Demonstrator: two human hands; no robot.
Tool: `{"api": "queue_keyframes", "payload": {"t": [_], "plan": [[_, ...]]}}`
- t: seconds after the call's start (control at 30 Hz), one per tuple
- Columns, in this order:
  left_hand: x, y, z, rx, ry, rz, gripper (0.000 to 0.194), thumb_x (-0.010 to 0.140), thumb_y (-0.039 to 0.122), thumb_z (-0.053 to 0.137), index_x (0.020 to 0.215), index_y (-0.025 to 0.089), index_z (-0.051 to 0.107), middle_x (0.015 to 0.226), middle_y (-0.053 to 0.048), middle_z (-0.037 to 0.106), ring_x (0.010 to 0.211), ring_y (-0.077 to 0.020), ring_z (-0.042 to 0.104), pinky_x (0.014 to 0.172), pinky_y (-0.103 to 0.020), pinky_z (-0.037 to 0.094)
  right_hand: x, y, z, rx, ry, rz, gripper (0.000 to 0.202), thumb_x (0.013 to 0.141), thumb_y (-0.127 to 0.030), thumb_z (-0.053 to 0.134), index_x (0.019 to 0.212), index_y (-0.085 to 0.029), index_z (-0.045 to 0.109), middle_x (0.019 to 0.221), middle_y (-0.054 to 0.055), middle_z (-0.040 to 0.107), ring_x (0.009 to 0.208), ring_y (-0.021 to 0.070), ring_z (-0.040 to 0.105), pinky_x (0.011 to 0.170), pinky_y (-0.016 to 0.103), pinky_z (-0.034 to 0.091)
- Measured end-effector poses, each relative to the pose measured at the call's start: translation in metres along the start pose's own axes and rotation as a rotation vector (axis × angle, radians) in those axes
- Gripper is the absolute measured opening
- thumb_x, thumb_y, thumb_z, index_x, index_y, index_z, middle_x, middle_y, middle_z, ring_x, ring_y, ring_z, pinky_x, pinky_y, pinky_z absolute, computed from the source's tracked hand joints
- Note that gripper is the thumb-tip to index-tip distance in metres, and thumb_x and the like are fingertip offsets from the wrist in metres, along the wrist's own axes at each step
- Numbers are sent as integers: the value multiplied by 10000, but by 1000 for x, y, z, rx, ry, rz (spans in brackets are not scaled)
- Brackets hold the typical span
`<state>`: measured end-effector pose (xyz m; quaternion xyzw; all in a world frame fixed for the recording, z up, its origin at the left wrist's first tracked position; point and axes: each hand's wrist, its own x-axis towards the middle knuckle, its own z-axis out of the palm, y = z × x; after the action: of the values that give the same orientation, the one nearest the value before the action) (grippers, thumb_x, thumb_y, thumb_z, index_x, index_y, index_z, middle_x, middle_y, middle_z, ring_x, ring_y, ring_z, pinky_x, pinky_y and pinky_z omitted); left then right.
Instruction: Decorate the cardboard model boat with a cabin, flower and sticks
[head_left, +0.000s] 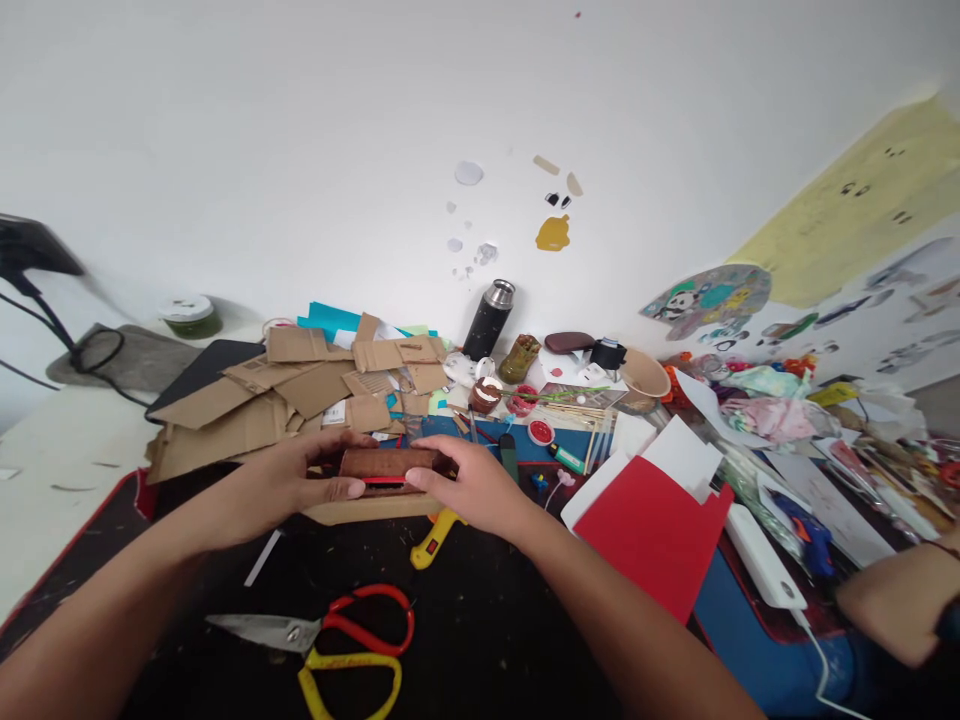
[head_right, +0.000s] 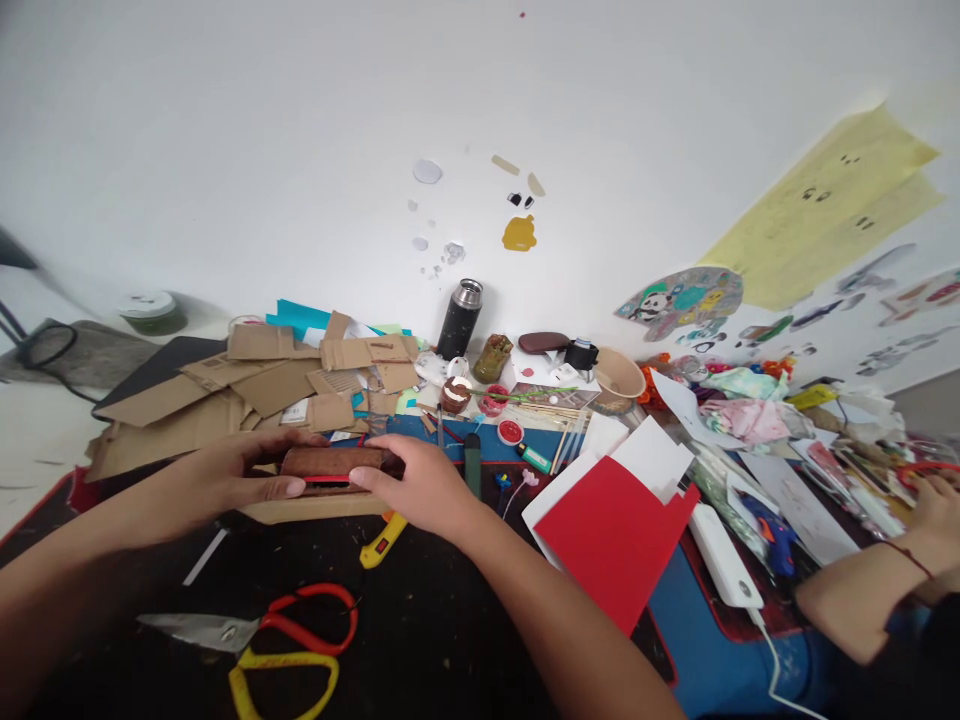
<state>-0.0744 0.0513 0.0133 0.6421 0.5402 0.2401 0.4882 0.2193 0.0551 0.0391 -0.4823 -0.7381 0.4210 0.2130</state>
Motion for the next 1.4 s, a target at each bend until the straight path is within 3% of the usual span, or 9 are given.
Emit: {"api": "queue_keyframes", "payload": {"t": [0.43, 0.53, 0.67, 0.77, 0.83, 1.2, 1.4], "plan": [[1, -4, -1, -16, -18, -3, 818, 779, 789, 880, 1434, 306, 791, 1470, -100, 812, 1405, -434, 712, 1218, -530, 568, 0, 1, 2, 29, 25, 19, 425, 1036, -454, 825, 1398, -233, 795, 1366, 109, 841, 1225, 296, 803, 1077, 436, 612], [0, 2, -4, -46, -17, -1, 823, 769, 785, 890, 1416, 285, 793, 1460, -99, 818, 1396, -430, 719, 1212, -519, 574, 2, 10, 3, 60, 112, -4, 382, 1025, -429, 816, 1350, -229, 815, 1340, 109, 852, 1188, 284, 816, 1062, 428, 625], [0, 8, -11, -79, -21, -20, 850, 771, 768, 891, 1415, 226, 772, 1429, -115, 829, 1360, -424, 740, 1168, -515, 597, 4, 19, 0, 135, 334, -91, 224, 1037, -375, 747, 1167, -222, 846, 1144, 88, 888, 1040, 262, 837, 978, 399, 644], [0, 9, -16, -104, -4, -41, 841, 792, 756, 880, 1417, 207, 757, 1433, -126, 828, 1360, -422, 739, 1155, -513, 600, 2, 20, -6, 214, 479, -133, 244, 1068, -423, 701, 1060, -219, 835, 1019, 80, 882, 944, 254, 836, 905, 380, 643], [0, 10, -18, -146, 7, -44, 834, 801, 737, 886, 1433, 211, 748, 1452, -118, 822, 1366, -413, 737, 1161, -510, 594, -2, 19, -7, 285, 506, -132, 269, 1068, -453, 706, 1024, -216, 823, 939, 72, 867, 865, 245, 828, 843, 364, 645], [-4, 29, -13, -358, 78, -65, 782, 706, 681, 990, 1323, 229, 828, 1416, -111, 849, 1330, -414, 766, 1120, -508, 624, -23, 23, 26, 359, 284, -54, 251, 1034, -434, 714, 944, -212, 789, 775, 39, 803, 673, 182, 734, 657, 286, 561], [-3, 27, -6, -418, 188, -41, 811, 689, 716, 1002, 1307, 230, 804, 1361, -118, 867, 1293, -414, 779, 1068, -477, 654, -25, 30, 46, 535, 106, 98, 362, 1010, -554, 749, 971, -194, 761, 707, 4, 746, 525, 137, 650, 543, 254, 498]]}}
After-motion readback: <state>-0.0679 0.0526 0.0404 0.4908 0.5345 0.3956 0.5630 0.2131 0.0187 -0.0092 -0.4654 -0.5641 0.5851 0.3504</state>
